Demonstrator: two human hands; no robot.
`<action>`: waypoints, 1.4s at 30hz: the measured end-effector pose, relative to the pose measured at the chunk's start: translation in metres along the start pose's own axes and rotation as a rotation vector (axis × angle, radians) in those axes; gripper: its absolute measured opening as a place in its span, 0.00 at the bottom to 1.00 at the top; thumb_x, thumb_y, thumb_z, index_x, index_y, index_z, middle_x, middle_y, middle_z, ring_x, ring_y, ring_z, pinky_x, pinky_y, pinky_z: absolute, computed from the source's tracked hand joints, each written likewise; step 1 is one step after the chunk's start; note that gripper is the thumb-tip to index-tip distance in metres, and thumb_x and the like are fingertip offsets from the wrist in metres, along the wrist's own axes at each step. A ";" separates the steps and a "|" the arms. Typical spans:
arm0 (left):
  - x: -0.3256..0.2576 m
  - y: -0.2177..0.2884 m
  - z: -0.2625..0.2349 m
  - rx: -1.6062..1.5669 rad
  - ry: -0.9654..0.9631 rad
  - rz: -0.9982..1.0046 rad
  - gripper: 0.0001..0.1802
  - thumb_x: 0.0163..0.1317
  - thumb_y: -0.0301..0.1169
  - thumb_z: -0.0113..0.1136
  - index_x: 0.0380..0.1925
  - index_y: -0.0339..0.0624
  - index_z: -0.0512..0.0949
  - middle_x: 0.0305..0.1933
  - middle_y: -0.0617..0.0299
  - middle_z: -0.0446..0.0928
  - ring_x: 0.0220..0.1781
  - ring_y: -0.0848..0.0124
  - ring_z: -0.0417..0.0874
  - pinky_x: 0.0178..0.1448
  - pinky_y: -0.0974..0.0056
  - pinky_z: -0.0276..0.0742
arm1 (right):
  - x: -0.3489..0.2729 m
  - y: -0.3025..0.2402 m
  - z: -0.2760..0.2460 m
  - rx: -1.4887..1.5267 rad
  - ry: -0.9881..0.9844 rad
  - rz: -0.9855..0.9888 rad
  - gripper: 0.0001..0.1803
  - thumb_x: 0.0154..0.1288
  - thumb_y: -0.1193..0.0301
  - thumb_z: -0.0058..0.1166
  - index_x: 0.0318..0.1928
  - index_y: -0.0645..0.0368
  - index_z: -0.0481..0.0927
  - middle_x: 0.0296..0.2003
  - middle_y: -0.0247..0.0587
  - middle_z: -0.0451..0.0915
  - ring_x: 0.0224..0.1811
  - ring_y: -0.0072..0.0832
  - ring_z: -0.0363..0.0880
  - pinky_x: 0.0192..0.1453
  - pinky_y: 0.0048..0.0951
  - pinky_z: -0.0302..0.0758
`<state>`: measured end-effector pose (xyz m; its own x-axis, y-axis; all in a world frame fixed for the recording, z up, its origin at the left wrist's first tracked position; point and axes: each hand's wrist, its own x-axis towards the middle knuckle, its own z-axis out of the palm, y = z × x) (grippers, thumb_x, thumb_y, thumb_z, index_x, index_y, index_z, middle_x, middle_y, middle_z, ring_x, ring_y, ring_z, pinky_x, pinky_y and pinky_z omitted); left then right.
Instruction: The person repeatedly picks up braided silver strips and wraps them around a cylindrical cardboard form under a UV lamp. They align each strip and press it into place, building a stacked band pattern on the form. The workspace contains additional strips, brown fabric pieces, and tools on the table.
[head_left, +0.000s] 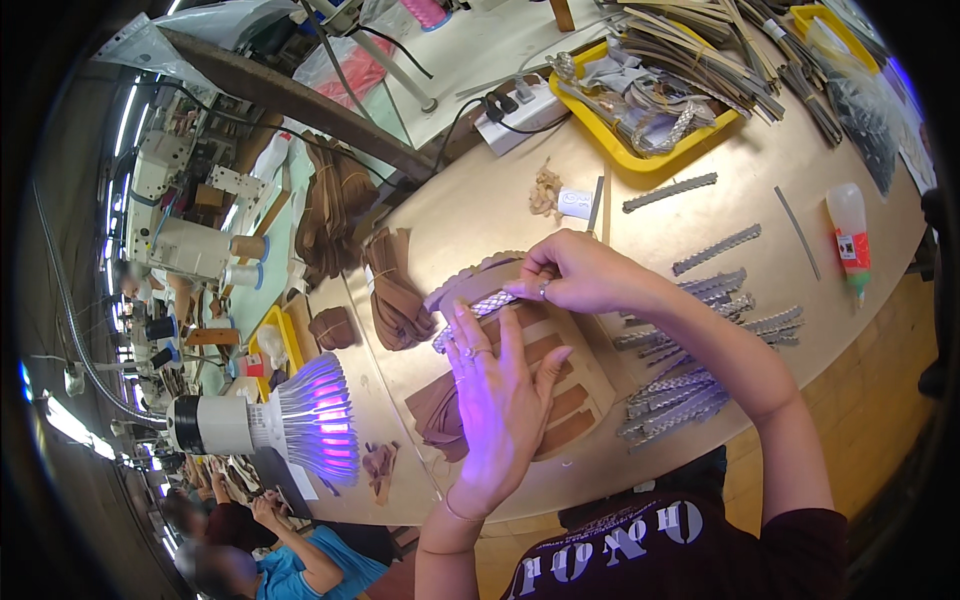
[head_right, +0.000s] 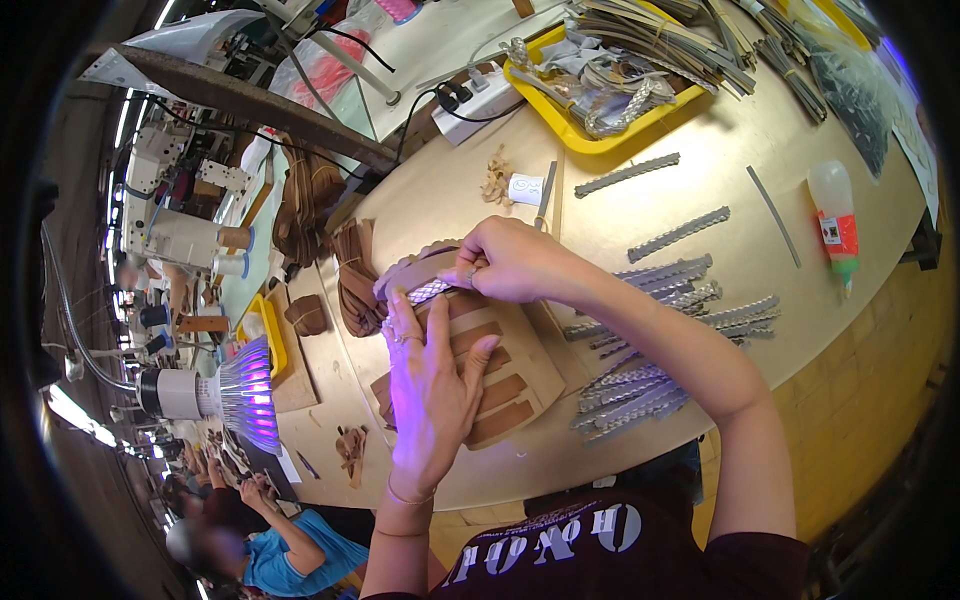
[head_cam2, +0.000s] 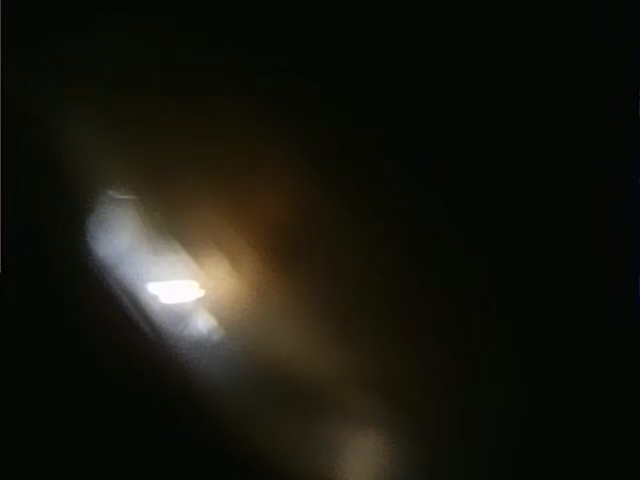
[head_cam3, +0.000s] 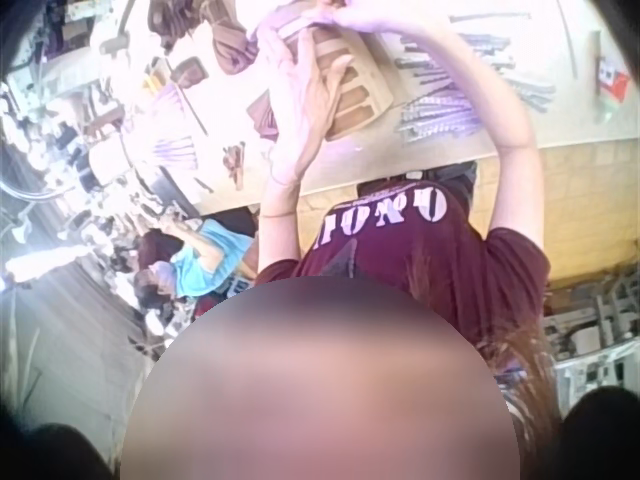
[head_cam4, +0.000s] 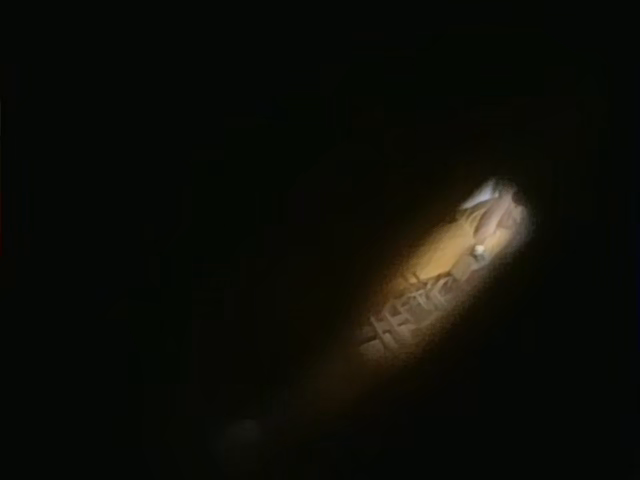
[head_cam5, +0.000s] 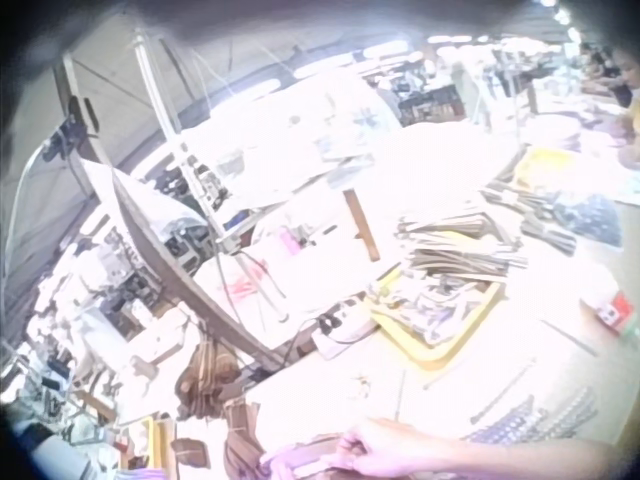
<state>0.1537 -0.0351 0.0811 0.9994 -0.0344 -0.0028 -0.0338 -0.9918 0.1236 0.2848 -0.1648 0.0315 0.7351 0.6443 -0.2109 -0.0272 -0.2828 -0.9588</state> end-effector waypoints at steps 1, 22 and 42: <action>0.000 0.000 0.000 -0.007 0.001 0.000 0.39 0.65 0.54 0.56 0.64 0.31 0.65 0.69 0.20 0.50 0.72 0.30 0.53 0.74 0.39 0.53 | 0.000 0.001 0.001 -0.012 0.002 0.012 0.15 0.65 0.62 0.63 0.31 0.63 0.83 0.20 0.31 0.76 0.25 0.18 0.70 0.30 0.27 0.68; -0.002 -0.004 0.007 -0.109 0.090 0.002 0.39 0.62 0.53 0.62 0.61 0.30 0.69 0.68 0.21 0.55 0.70 0.29 0.59 0.71 0.39 0.60 | 0.011 0.029 0.017 0.092 0.007 0.026 0.17 0.66 0.60 0.64 0.33 0.63 0.84 0.24 0.31 0.80 0.28 0.16 0.70 0.34 0.24 0.69; -0.053 -0.021 -0.008 -2.289 0.527 -0.210 0.14 0.72 0.28 0.52 0.55 0.40 0.73 0.50 0.59 0.80 0.52 0.66 0.84 0.61 0.57 0.80 | -0.113 -0.053 0.045 0.447 0.180 -0.300 0.16 0.58 0.67 0.70 0.43 0.61 0.81 0.29 0.24 0.74 0.33 0.12 0.69 0.41 0.18 0.68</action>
<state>0.1011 -0.0112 0.0870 0.9152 0.4004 -0.0460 -0.2817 0.7172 0.6374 0.1727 -0.1911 0.0974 0.8578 0.5074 0.0818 -0.0541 0.2475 -0.9674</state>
